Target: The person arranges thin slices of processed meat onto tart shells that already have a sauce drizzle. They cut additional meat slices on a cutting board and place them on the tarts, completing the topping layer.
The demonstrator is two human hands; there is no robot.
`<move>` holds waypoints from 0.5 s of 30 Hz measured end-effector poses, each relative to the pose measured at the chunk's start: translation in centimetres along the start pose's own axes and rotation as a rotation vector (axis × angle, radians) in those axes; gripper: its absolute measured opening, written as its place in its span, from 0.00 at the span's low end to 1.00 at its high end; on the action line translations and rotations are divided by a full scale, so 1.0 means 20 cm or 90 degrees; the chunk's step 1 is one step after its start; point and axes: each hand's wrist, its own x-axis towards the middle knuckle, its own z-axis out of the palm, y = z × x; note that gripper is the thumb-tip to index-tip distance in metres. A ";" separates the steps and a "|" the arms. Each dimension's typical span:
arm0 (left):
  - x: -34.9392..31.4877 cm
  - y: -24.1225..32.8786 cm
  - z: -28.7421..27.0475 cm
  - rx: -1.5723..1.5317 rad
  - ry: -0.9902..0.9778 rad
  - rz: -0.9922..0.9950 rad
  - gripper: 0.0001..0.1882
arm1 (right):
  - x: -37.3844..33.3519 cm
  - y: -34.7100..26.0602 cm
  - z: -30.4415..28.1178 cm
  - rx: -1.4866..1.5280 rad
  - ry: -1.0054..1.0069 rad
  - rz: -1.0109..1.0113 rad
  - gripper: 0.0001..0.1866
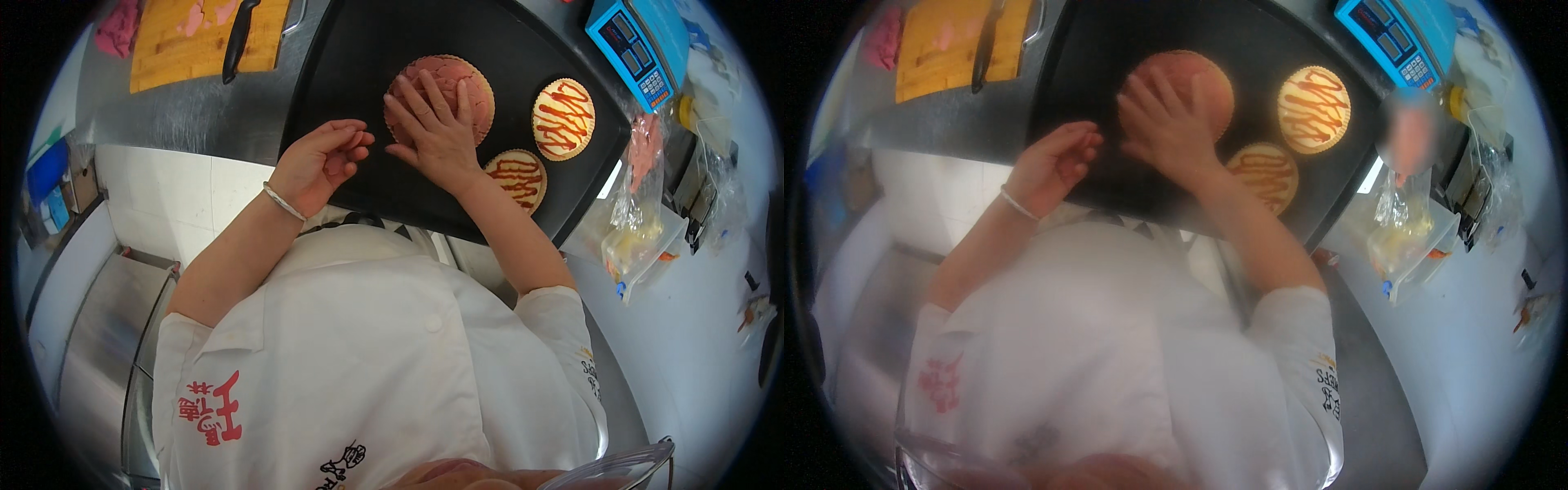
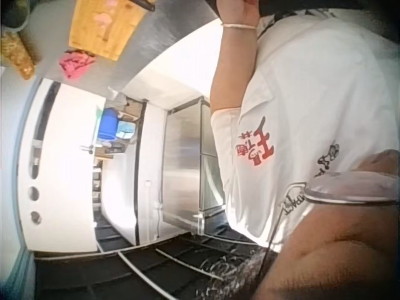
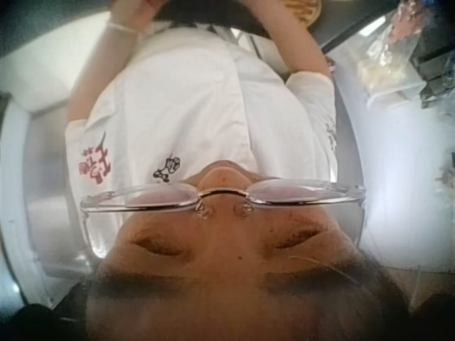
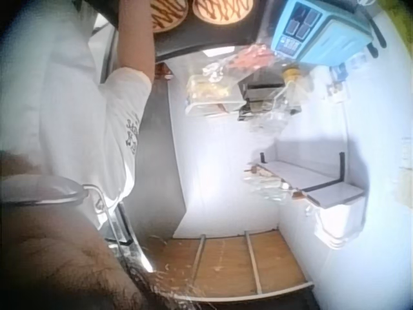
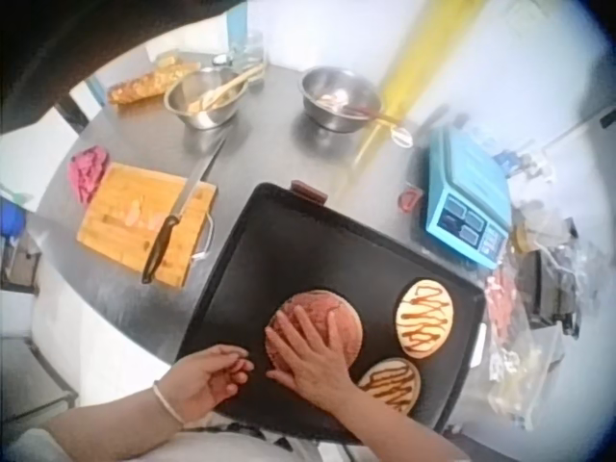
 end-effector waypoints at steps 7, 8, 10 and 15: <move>0.07 -0.02 -0.03 0.071 -0.068 -0.140 0.18 | -0.07 -0.03 -0.30 0.060 0.177 0.170 0.33; 0.10 -0.04 -0.02 0.080 -0.104 -0.165 0.19 | -0.16 0.00 -0.29 0.054 0.259 0.205 0.31; 0.17 -0.07 0.00 0.096 -0.173 -0.216 0.22 | -0.27 0.00 -0.33 0.116 0.344 0.344 0.25; 0.27 0.01 0.12 0.138 -0.209 -0.141 0.24 | -0.70 0.10 -0.30 0.223 0.460 0.628 0.21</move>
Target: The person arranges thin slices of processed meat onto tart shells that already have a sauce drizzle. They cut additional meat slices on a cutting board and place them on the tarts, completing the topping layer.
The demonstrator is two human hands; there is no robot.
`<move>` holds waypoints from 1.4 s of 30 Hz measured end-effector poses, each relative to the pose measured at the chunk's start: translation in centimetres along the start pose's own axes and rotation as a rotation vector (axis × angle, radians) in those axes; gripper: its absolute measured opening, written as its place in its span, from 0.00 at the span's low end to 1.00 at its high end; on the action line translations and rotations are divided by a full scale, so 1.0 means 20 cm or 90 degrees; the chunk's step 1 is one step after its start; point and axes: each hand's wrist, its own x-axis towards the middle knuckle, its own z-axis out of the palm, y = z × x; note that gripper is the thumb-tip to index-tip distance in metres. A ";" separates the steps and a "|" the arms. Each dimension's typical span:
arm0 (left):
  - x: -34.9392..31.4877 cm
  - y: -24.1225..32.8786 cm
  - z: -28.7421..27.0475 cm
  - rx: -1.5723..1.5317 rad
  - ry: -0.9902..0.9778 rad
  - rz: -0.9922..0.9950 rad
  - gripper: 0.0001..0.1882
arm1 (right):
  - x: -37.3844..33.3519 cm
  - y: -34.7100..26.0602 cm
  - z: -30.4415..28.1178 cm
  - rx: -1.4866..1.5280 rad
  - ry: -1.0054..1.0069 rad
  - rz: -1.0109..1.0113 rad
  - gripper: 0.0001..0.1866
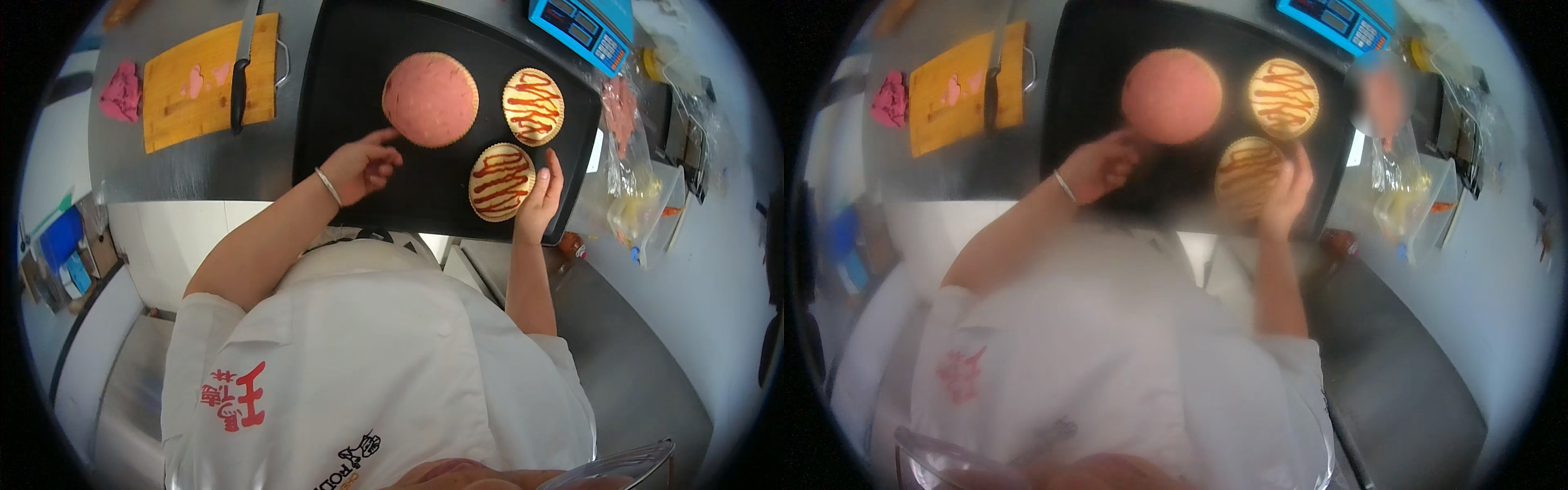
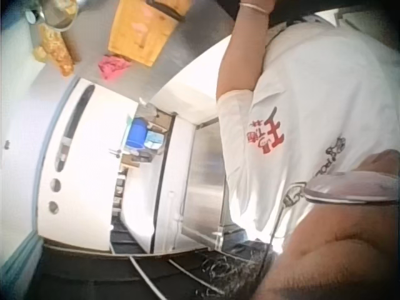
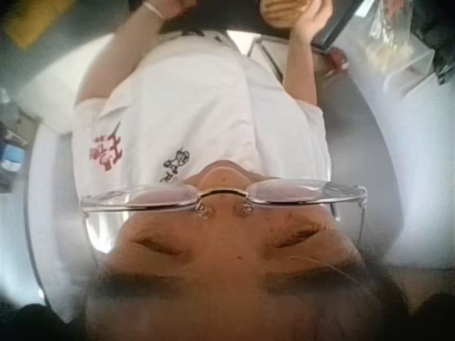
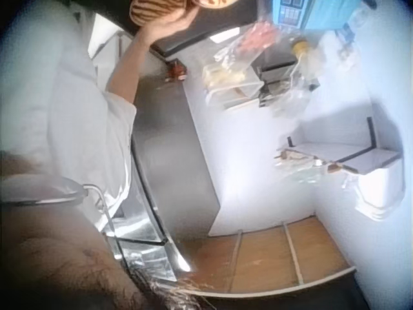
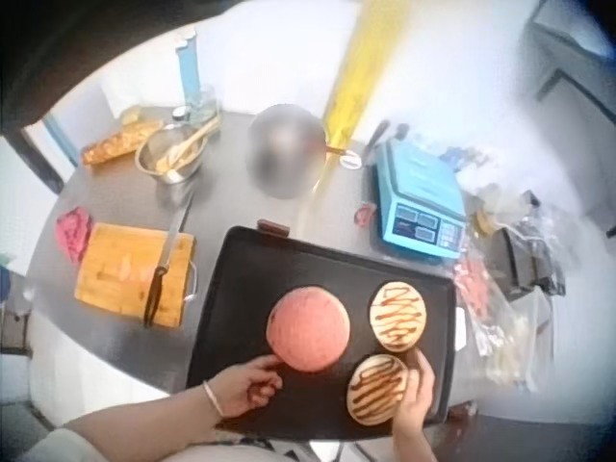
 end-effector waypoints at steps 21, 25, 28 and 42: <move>-0.47 0.19 -0.10 -0.164 -0.169 0.095 0.19 | -0.47 -0.36 0.37 0.117 -0.050 0.023 0.13; -0.48 0.13 -0.05 -0.241 -0.253 0.076 0.22 | -0.58 -0.80 0.47 0.244 -0.260 -0.019 0.15; -0.46 0.10 -0.09 -0.165 -0.287 0.110 0.19 | -0.59 -0.99 0.57 0.277 -0.289 0.021 0.17; -0.47 0.05 -0.12 -0.069 -0.063 0.148 0.16 | -0.59 -0.91 0.66 0.410 -0.348 0.208 0.06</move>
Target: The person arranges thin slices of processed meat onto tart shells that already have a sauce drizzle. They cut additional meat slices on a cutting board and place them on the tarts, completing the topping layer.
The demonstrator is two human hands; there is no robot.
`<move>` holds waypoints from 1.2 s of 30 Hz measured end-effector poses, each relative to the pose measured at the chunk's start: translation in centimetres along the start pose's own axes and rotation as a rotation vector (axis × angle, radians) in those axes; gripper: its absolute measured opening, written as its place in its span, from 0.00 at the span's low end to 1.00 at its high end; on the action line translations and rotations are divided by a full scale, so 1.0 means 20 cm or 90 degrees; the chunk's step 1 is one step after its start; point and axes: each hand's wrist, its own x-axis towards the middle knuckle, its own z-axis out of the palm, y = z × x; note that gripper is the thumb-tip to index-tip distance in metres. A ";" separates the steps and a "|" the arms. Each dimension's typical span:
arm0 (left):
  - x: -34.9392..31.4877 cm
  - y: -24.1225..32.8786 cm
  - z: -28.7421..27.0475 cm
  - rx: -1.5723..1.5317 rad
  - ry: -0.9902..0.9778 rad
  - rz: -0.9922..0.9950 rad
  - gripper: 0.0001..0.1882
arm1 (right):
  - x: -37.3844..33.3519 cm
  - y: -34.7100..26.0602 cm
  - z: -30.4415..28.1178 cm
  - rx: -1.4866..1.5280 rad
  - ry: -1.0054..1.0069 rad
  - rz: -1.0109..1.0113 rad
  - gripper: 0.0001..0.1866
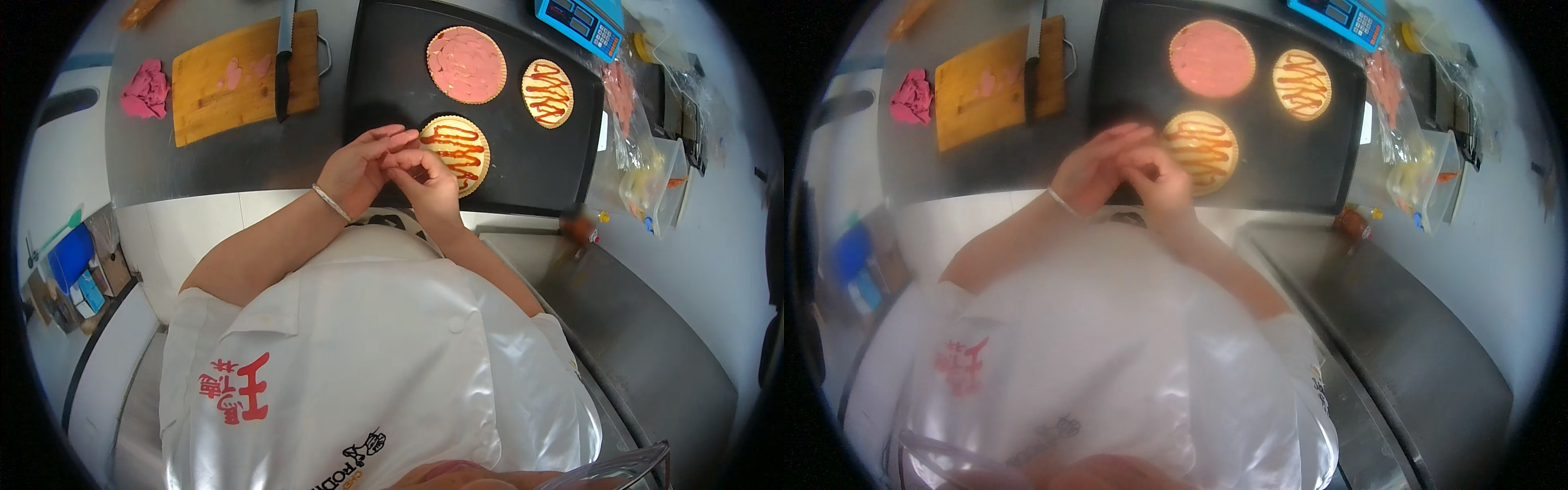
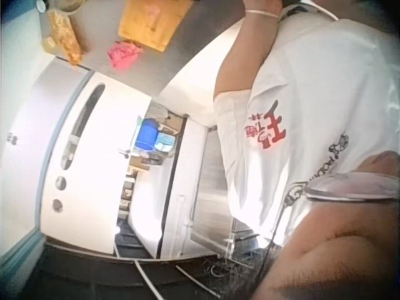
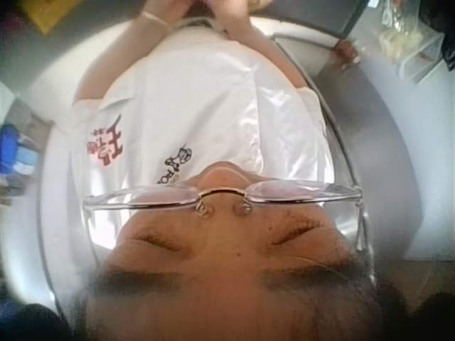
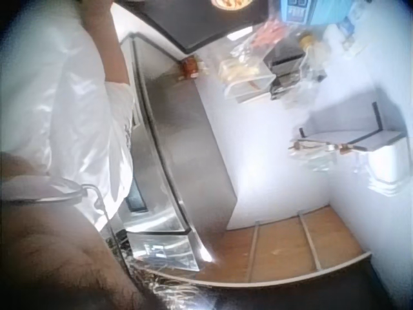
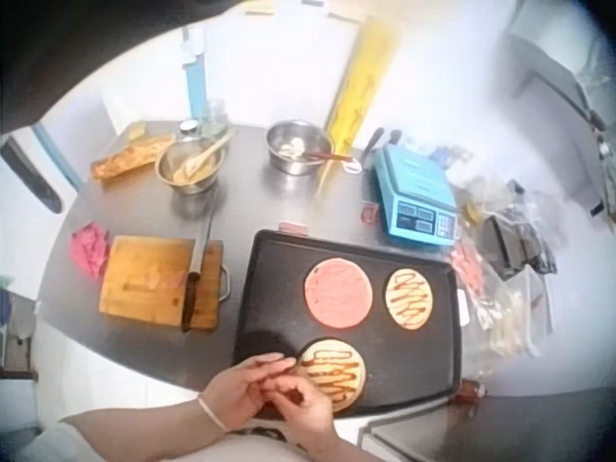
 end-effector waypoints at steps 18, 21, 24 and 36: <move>0.02 -0.04 0.02 0.121 0.014 -0.111 0.11 | 0.08 -0.04 -0.38 -0.102 0.031 0.090 0.04; 0.01 -0.01 0.04 0.156 0.064 -0.107 0.10 | 0.18 -0.10 -0.51 -0.100 0.088 0.037 0.05; 0.02 -0.01 0.02 0.172 0.098 -0.118 0.13 | 0.29 -0.07 -0.62 -0.170 0.105 0.009 0.04; 0.00 0.00 0.05 0.232 0.196 -0.121 0.08 | 0.47 0.07 -0.47 -0.618 -0.030 -0.143 0.05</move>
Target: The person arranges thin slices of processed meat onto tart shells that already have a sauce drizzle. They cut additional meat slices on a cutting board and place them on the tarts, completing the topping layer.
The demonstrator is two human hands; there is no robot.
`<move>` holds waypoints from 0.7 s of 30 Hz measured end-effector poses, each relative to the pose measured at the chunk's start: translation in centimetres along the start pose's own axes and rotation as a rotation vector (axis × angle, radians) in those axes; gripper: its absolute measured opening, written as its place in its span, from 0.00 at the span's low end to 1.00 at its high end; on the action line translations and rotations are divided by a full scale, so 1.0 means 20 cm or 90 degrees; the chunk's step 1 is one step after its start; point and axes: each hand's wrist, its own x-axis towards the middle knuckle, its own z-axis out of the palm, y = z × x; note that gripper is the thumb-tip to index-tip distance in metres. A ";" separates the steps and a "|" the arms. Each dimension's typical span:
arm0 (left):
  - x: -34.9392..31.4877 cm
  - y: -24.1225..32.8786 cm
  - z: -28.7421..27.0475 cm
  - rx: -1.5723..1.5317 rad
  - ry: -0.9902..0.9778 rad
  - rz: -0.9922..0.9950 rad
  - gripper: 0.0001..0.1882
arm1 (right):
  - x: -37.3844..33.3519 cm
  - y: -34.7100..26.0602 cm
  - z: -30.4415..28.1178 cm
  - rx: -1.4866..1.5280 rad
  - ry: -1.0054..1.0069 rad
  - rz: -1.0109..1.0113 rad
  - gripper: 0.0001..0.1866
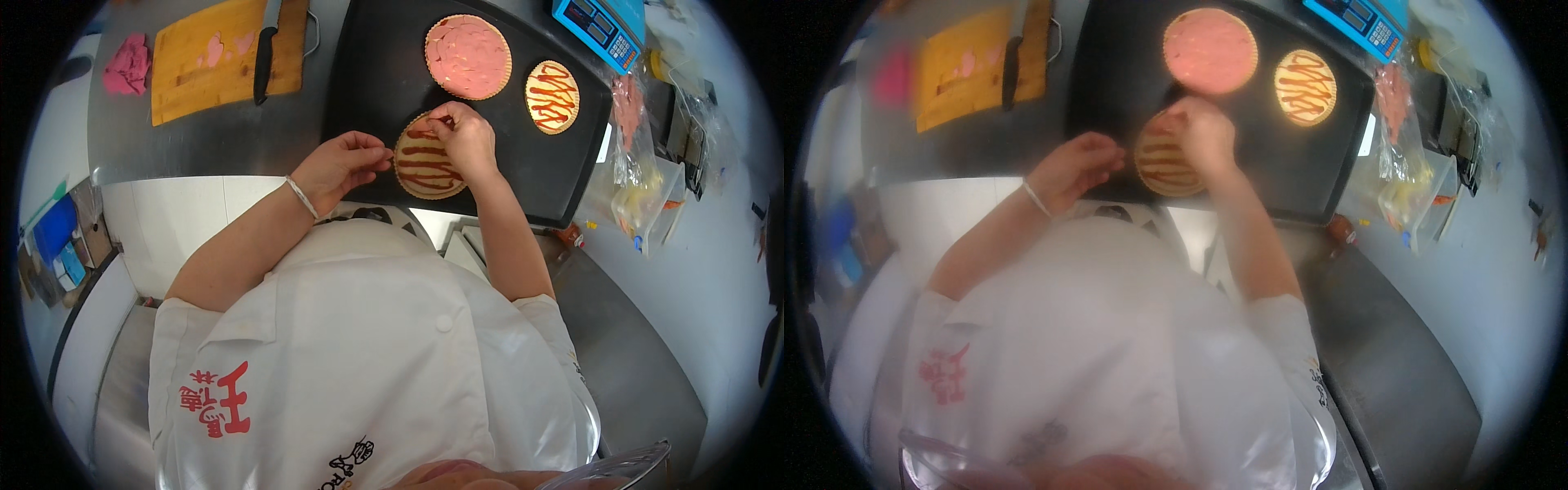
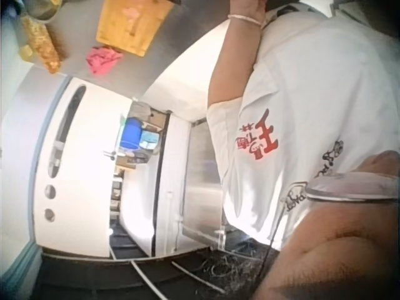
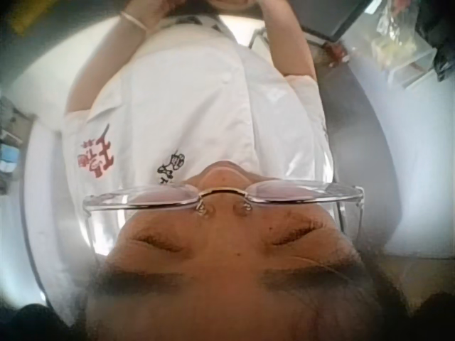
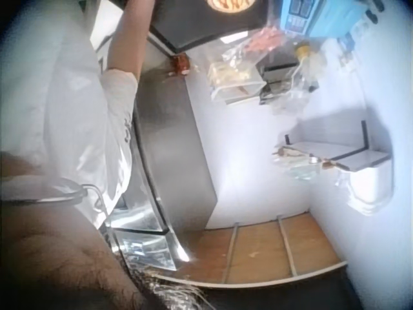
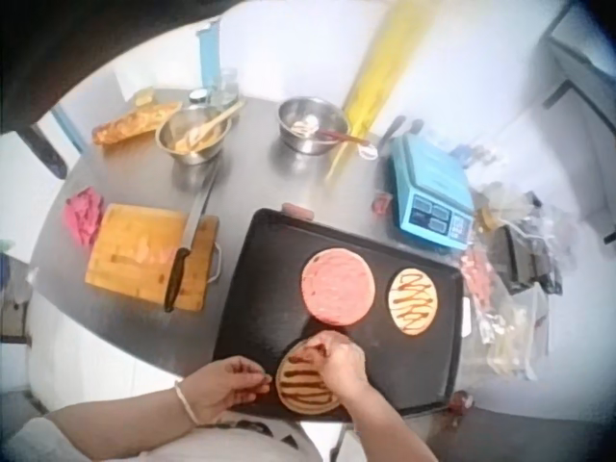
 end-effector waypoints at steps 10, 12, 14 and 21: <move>0.03 0.00 -0.02 -0.037 -0.025 0.008 0.09 | 0.02 0.00 0.02 -0.110 0.147 -0.135 0.07; 0.03 -0.01 -0.03 -0.039 -0.034 0.021 0.08 | -0.03 -0.06 0.01 0.026 0.106 -0.104 0.06; 0.04 -0.01 -0.03 -0.026 -0.038 0.034 0.09 | -0.09 -0.11 0.02 0.202 0.035 -0.099 0.07; 0.04 -0.01 0.03 0.042 -0.050 0.032 0.14 | -0.17 -0.13 -0.05 0.440 -0.078 0.140 0.03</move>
